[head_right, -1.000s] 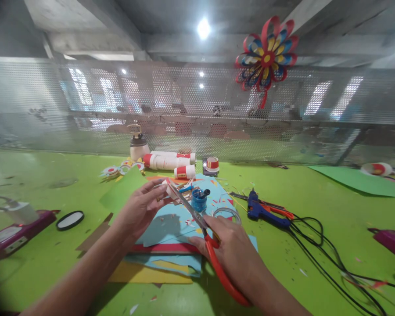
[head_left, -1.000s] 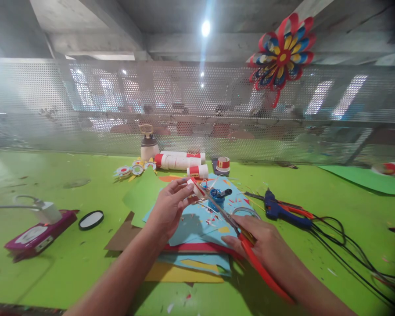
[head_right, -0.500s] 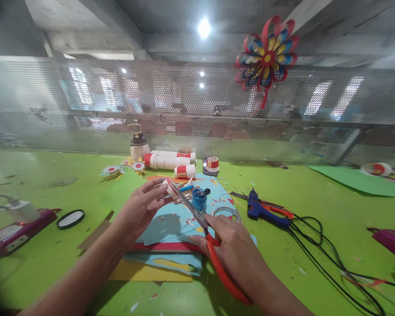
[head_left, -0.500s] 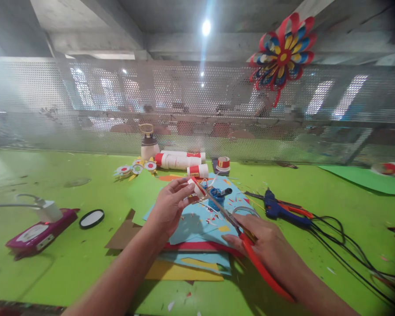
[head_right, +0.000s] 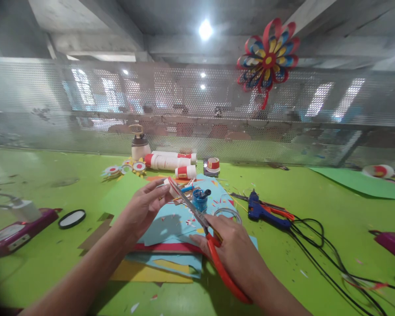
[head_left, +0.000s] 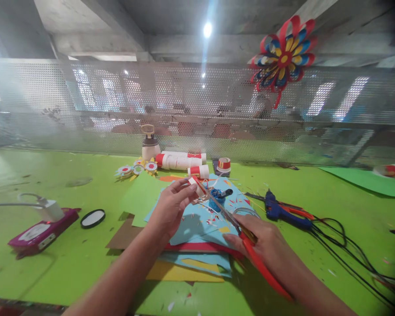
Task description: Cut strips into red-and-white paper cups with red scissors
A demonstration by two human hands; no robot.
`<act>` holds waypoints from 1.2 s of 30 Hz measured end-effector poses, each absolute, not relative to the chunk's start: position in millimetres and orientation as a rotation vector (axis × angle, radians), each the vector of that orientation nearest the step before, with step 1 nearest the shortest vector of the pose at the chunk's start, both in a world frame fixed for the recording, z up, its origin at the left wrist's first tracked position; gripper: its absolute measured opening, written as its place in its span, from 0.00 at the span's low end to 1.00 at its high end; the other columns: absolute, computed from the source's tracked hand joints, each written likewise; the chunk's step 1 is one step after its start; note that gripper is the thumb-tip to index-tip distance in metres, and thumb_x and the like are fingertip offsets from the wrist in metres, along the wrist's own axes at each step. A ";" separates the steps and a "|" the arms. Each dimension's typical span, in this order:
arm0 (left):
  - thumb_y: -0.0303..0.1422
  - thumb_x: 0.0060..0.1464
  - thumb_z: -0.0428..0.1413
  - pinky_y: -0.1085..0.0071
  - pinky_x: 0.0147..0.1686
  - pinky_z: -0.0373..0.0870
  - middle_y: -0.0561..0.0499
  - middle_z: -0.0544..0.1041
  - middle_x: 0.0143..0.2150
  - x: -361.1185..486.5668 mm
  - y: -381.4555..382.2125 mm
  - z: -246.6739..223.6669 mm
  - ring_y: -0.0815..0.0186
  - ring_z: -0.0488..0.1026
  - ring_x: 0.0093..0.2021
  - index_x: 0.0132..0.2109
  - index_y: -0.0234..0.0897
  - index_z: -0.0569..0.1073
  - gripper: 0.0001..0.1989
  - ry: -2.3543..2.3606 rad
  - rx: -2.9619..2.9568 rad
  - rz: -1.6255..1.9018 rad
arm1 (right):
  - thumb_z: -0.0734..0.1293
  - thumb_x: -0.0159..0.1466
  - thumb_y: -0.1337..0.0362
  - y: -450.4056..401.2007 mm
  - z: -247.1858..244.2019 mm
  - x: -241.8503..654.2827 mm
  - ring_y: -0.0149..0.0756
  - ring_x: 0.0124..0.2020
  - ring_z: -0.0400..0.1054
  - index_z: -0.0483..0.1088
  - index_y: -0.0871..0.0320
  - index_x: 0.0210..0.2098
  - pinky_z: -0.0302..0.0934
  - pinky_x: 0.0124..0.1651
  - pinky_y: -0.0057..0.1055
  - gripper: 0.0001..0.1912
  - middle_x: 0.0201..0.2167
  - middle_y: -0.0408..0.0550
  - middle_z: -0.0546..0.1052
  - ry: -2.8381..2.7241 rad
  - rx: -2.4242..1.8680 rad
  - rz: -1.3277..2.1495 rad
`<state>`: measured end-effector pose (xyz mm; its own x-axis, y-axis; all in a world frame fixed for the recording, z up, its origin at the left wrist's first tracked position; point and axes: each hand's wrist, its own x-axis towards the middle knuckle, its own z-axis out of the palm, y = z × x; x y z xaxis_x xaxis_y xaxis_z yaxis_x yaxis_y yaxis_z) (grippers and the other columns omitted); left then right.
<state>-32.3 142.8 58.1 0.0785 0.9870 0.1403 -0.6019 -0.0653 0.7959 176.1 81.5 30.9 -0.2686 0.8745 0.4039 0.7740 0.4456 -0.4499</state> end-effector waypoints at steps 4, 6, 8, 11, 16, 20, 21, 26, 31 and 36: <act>0.26 0.43 0.66 0.63 0.46 0.71 0.43 0.80 0.37 -32.2 141.5 58.2 0.59 0.78 0.39 0.38 0.30 0.75 0.13 0.591 0.872 1.425 | 0.65 0.63 0.51 82.3 29.6 177.6 0.43 0.38 0.73 0.74 0.55 0.47 0.67 0.43 0.39 0.19 0.41 0.52 0.79 -2.103 -1.349 0.208; 0.26 0.42 0.66 0.63 0.45 0.71 0.43 0.80 0.36 -32.5 141.0 59.0 0.59 0.78 0.39 0.38 0.30 0.75 0.13 0.592 0.877 1.417 | 0.65 0.63 0.51 81.6 30.6 177.4 0.43 0.38 0.73 0.74 0.55 0.47 0.67 0.43 0.39 0.19 0.41 0.51 0.79 -2.098 -1.354 0.218; 0.26 0.42 0.66 0.64 0.45 0.71 0.43 0.80 0.36 -32.9 140.8 59.6 0.60 0.78 0.39 0.38 0.29 0.75 0.13 0.593 0.883 1.412 | 0.65 0.62 0.51 79.9 33.0 176.1 0.43 0.38 0.73 0.74 0.55 0.47 0.67 0.43 0.38 0.19 0.40 0.51 0.80 -2.087 -1.363 0.232; 0.26 0.43 0.65 0.66 0.44 0.72 0.44 0.80 0.36 -33.3 141.1 59.6 0.61 0.78 0.38 0.39 0.29 0.75 0.13 0.594 0.879 1.419 | 0.66 0.62 0.52 76.9 37.4 172.9 0.41 0.37 0.73 0.74 0.55 0.46 0.67 0.43 0.37 0.17 0.39 0.50 0.80 -2.081 -1.346 0.250; 0.26 0.43 0.65 0.64 0.43 0.72 0.43 0.80 0.38 -33.6 141.4 58.6 0.61 0.78 0.38 0.38 0.30 0.75 0.13 0.609 0.888 1.417 | 0.66 0.63 0.55 74.5 39.8 170.0 0.40 0.36 0.73 0.75 0.55 0.44 0.67 0.41 0.35 0.15 0.39 0.49 0.80 -2.078 -1.313 0.245; 0.28 0.44 0.65 0.62 0.42 0.72 0.43 0.79 0.36 -34.5 139.3 62.0 0.61 0.77 0.36 0.36 0.30 0.75 0.10 0.618 0.900 1.394 | 0.66 0.63 0.54 74.8 38.1 170.9 0.41 0.37 0.73 0.75 0.55 0.45 0.66 0.43 0.36 0.15 0.40 0.50 0.80 -2.086 -1.323 0.243; 0.29 0.45 0.64 0.61 0.42 0.72 0.43 0.79 0.35 -34.9 138.8 63.2 0.61 0.77 0.35 0.36 0.30 0.75 0.09 0.621 0.904 1.384 | 0.66 0.63 0.54 75.2 37.4 171.4 0.41 0.37 0.73 0.75 0.56 0.45 0.66 0.43 0.36 0.16 0.40 0.50 0.80 -2.090 -1.330 0.242; 0.28 0.46 0.64 0.62 0.41 0.72 0.45 0.79 0.34 -35.9 139.8 64.4 0.62 0.77 0.33 0.36 0.30 0.75 0.09 0.668 0.893 1.407 | 0.65 0.63 0.52 79.2 33.2 174.9 0.43 0.39 0.72 0.73 0.57 0.47 0.66 0.43 0.38 0.19 0.39 0.52 0.79 -2.108 -1.369 0.241; 0.26 0.44 0.65 0.63 0.41 0.73 0.45 0.79 0.35 -35.1 141.1 61.0 0.62 0.77 0.35 0.37 0.30 0.75 0.11 0.641 0.879 1.435 | 0.64 0.63 0.51 81.5 34.1 176.5 0.43 0.39 0.72 0.73 0.54 0.49 0.65 0.44 0.39 0.20 0.41 0.51 0.79 -2.127 -1.378 0.328; 0.27 0.44 0.65 0.63 0.41 0.72 0.44 0.79 0.36 -35.5 140.3 60.2 0.62 0.77 0.36 0.38 0.30 0.75 0.12 0.628 0.903 1.422 | 0.64 0.63 0.50 81.1 34.9 177.1 0.43 0.40 0.72 0.73 0.55 0.49 0.65 0.44 0.40 0.20 0.41 0.51 0.79 -2.124 -1.386 0.345</act>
<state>-35.5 140.3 60.2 0.0840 0.9857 0.1463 -0.5557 -0.0755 0.8279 177.1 81.1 34.9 -0.2974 0.8986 0.3225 0.7505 0.4288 -0.5028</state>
